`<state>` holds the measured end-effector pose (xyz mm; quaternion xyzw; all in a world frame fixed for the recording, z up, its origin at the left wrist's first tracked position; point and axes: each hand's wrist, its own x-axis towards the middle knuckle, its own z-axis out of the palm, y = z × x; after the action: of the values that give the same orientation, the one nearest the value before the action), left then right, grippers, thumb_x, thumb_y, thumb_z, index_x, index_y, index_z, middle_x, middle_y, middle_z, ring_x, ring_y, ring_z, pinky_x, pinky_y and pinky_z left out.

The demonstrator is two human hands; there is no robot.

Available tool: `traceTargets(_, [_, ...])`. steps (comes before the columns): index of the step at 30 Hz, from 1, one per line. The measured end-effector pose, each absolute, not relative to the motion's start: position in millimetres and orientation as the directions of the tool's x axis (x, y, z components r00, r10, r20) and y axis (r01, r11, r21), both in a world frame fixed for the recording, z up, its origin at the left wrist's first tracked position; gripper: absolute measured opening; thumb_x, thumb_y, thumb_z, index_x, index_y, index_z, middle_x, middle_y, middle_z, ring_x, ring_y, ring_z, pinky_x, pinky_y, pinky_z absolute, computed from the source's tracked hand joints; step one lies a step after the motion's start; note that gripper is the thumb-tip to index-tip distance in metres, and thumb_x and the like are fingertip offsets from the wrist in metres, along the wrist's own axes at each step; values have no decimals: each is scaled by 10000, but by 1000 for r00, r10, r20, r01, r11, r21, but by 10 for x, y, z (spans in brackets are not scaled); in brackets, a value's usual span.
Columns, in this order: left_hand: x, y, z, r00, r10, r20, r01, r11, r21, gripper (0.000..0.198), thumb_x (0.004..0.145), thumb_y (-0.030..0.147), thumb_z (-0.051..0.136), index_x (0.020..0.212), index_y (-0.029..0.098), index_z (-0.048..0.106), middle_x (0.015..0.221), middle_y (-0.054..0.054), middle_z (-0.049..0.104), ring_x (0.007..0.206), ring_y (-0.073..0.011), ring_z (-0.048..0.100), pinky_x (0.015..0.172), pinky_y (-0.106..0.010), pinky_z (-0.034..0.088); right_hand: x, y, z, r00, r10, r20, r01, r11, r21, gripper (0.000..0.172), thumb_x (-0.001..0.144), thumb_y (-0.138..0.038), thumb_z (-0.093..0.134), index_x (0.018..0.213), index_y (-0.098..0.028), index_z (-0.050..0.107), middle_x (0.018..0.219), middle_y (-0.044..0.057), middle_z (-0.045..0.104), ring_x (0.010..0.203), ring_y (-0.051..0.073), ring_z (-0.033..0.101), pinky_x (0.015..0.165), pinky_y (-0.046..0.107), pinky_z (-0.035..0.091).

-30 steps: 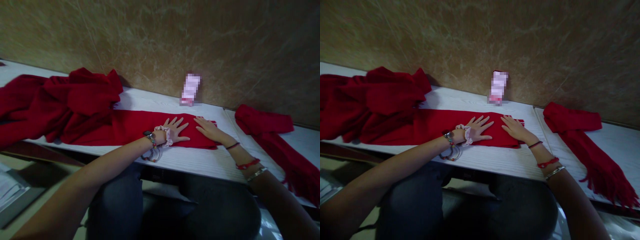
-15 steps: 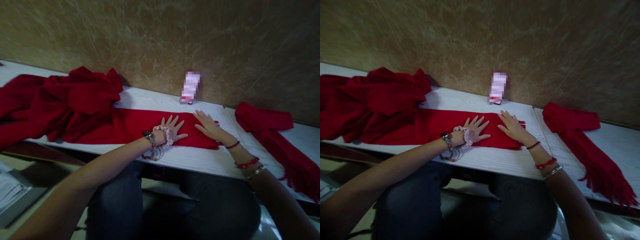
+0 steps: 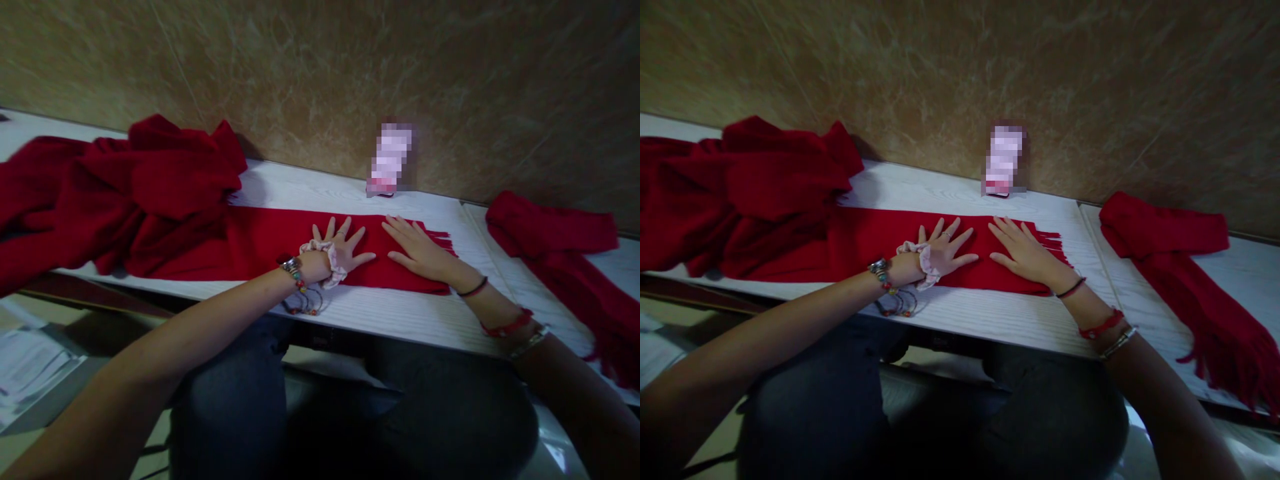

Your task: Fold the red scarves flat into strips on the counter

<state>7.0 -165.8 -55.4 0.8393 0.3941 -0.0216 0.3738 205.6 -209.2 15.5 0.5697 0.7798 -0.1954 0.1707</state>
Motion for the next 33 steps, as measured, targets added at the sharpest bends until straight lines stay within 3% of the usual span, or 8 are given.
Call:
traceTargets(3, [42, -1620, -607, 657, 704, -271, 693, -421, 586, 625, 864, 617, 282, 1395, 286, 278, 1486, -72, 139, 1337, -386, 102, 1006, -644, 123, 2001, -2103, 156, -322, 787, -526, 945, 296, -136, 634, 883, -543, 260, 1426, -228, 168, 1489, 73, 190, 1362, 267, 111, 1078, 535, 147])
traceTargets(9, [14, -1598, -717, 664, 668, -337, 712, -426, 558, 579, 882, 583, 259, 1392, 309, 272, 1479, -57, 181, 1340, -369, 113, 1007, -641, 125, 1991, -2126, 155, -306, 725, -617, 946, 304, -112, 600, 888, -532, 250, 1415, -248, 208, 1472, 60, 242, 1351, 265, 169, 1064, 561, 171])
traceTargets(18, [-12, -1615, -677, 674, 697, -247, 692, -477, 542, 587, 890, 582, 242, 1382, 271, 314, 1464, -85, 224, 1332, -353, 169, 1029, -579, 184, 1880, -2134, 199, -348, 743, -572, 933, 335, -132, 659, 870, -569, 267, 1421, -216, 186, 1478, 76, 216, 1359, 258, 135, 1066, 558, 161])
traceTargets(27, [-18, -1598, -667, 682, 662, -311, 696, -457, 554, 557, 892, 546, 281, 1382, 282, 308, 1464, -74, 225, 1332, -347, 174, 1032, -576, 182, 1879, -2197, 180, -360, 733, -576, 925, 360, -120, 641, 873, -574, 247, 1403, -214, 252, 1456, 74, 276, 1345, 251, 201, 1067, 541, 188])
traceTargets(33, [-24, -1584, -637, 694, 643, -323, 686, -455, 567, 551, 893, 534, 286, 1381, 279, 308, 1474, -62, 199, 1343, -332, 144, 1039, -575, 163, 1989, -2316, 315, -400, 687, -606, 902, 414, -126, 751, 828, -621, 330, 1425, -198, 161, 1473, 93, 212, 1351, 279, 161, 1057, 568, 179])
